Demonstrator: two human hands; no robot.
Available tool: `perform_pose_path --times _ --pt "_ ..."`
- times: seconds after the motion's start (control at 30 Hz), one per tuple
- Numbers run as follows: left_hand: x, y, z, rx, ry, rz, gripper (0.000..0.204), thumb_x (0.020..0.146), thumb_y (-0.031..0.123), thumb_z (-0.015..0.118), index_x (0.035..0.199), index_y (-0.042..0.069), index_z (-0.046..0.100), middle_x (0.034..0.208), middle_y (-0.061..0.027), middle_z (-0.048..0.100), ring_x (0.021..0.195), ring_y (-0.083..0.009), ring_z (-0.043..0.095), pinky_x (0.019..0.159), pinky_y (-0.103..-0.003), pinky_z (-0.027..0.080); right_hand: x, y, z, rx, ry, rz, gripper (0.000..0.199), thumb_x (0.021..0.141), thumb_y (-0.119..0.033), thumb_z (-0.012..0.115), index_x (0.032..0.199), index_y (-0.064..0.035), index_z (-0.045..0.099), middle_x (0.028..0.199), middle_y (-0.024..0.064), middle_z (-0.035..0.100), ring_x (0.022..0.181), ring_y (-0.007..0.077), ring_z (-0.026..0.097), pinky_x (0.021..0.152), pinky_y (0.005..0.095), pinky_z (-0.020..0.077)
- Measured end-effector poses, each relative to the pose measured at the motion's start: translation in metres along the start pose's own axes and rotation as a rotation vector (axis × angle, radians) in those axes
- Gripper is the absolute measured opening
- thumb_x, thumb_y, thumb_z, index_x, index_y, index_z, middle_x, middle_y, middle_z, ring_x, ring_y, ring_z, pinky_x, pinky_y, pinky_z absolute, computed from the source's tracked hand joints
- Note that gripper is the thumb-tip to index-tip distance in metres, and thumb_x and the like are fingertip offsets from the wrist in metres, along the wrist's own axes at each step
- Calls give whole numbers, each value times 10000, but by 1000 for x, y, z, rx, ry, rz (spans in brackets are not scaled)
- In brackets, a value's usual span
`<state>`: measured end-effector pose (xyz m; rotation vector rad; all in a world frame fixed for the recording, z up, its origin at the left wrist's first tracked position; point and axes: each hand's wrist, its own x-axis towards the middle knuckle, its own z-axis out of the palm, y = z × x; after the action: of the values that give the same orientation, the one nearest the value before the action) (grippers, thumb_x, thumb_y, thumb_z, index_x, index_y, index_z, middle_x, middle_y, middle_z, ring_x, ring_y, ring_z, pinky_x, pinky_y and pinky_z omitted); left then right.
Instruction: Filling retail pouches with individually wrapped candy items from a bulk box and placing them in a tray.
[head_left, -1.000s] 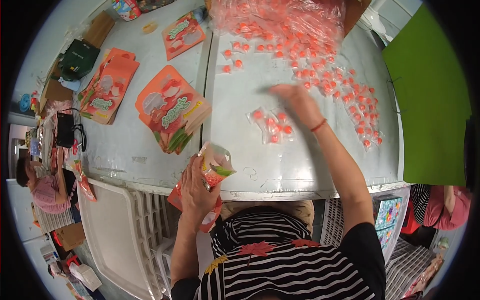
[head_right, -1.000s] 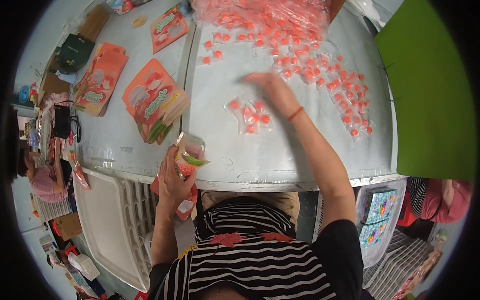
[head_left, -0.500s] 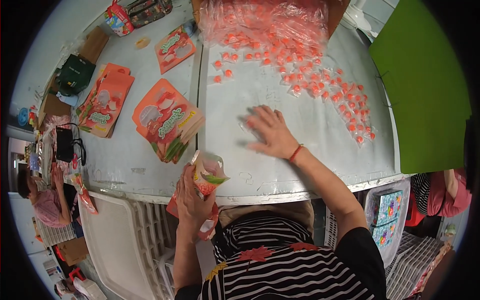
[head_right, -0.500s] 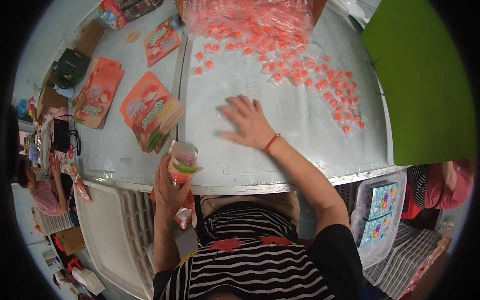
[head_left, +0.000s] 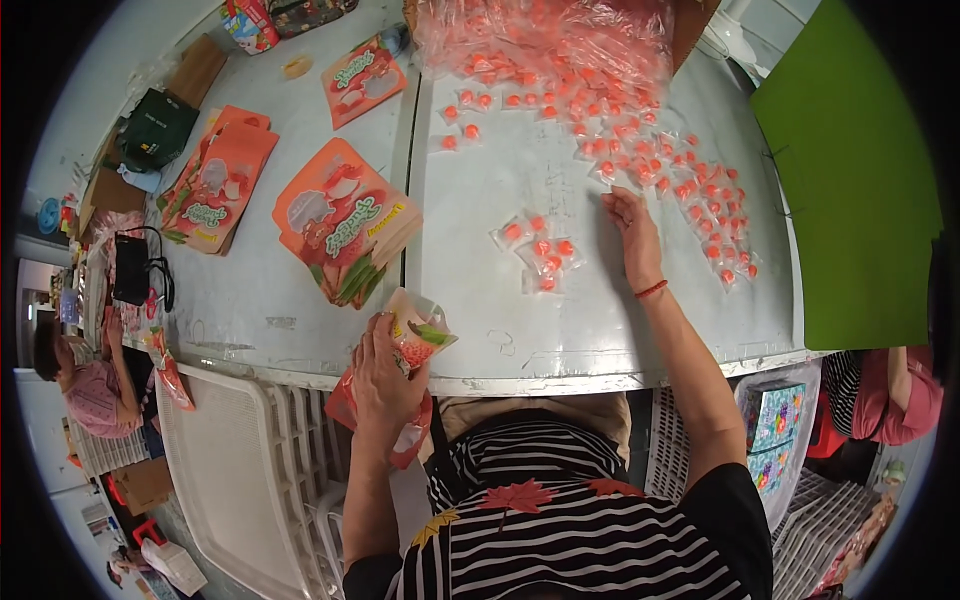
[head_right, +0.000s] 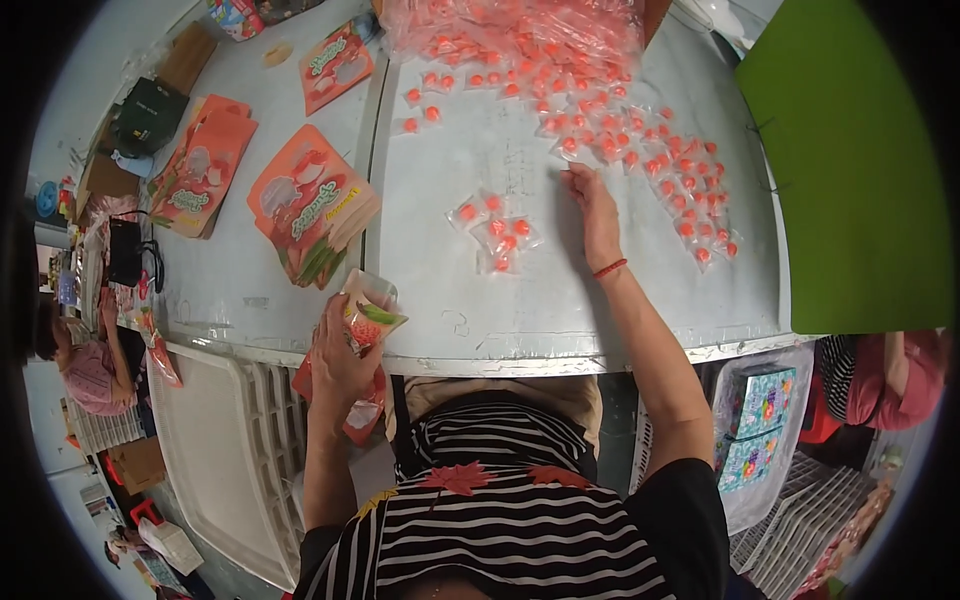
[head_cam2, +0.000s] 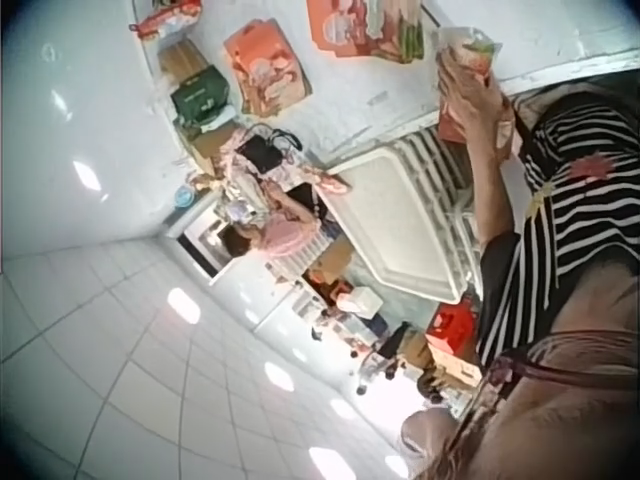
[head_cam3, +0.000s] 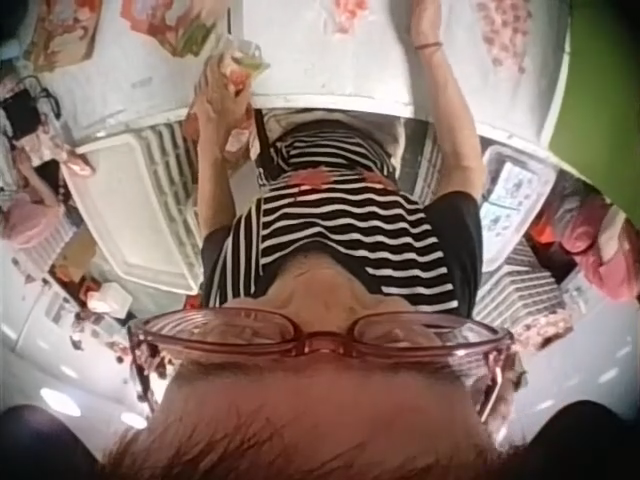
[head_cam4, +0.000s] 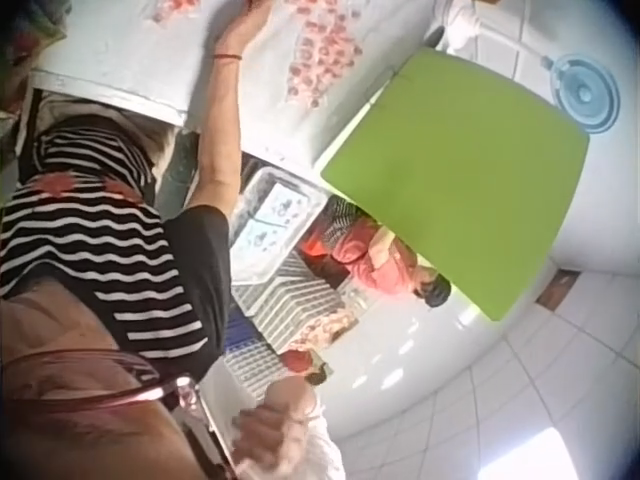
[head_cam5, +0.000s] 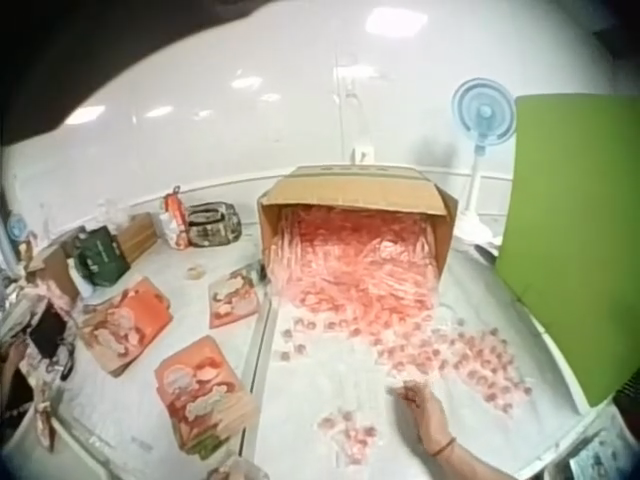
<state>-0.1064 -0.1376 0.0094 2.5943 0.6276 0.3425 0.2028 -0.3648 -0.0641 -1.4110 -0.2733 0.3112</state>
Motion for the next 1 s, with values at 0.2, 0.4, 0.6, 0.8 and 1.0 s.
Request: perform_pose_path --times 0.2,0.4,0.6,0.8,1.0 --pt "-1 -2 -1 -26 14 -12 720 692 102 746 1310 29 385 1258 -211 502 1127 -409 502 953 -456 414 -36 -15 25 -309 -68 -178 432 1022 -317 320 1229 11 510 1178 110 563 1135 183 503 1005 316 361" --pt "2 -2 -3 -18 10 -12 746 671 119 753 1306 19 373 1251 -211 490 1122 -386 500 967 -454 389 -56 -17 41 -541 -138 -354 295 946 -132 467 1205 3 510 1252 195 508 1167 342 491 1002 373 382" --pt "2 3 -3 3 -12 -4 752 668 137 745 1313 30 373 1246 -209 496 1097 -386 508 943 -449 388 -2 -29 89 -1016 -292 -734 361 916 -188 525 1228 -9 492 1284 206 467 1200 368 441 1013 431 378" --pt "-5 2 -1 -21 -5 -6 754 676 135 743 1318 11 368 1260 -229 485 1122 -410 491 961 -459 390 78 1 162 -1032 -342 -799 315 886 -182 539 1149 -9 519 1189 187 517 1141 318 482 909 433 429" --pt "-2 0 -7 -38 -51 -68 749 680 121 743 1323 22 371 1260 -223 489 1122 -406 494 952 -454 398 130 13 146 -1134 -414 -832 290 902 -169 500 1163 -48 534 1263 146 524 1161 308 495 920 443 437"
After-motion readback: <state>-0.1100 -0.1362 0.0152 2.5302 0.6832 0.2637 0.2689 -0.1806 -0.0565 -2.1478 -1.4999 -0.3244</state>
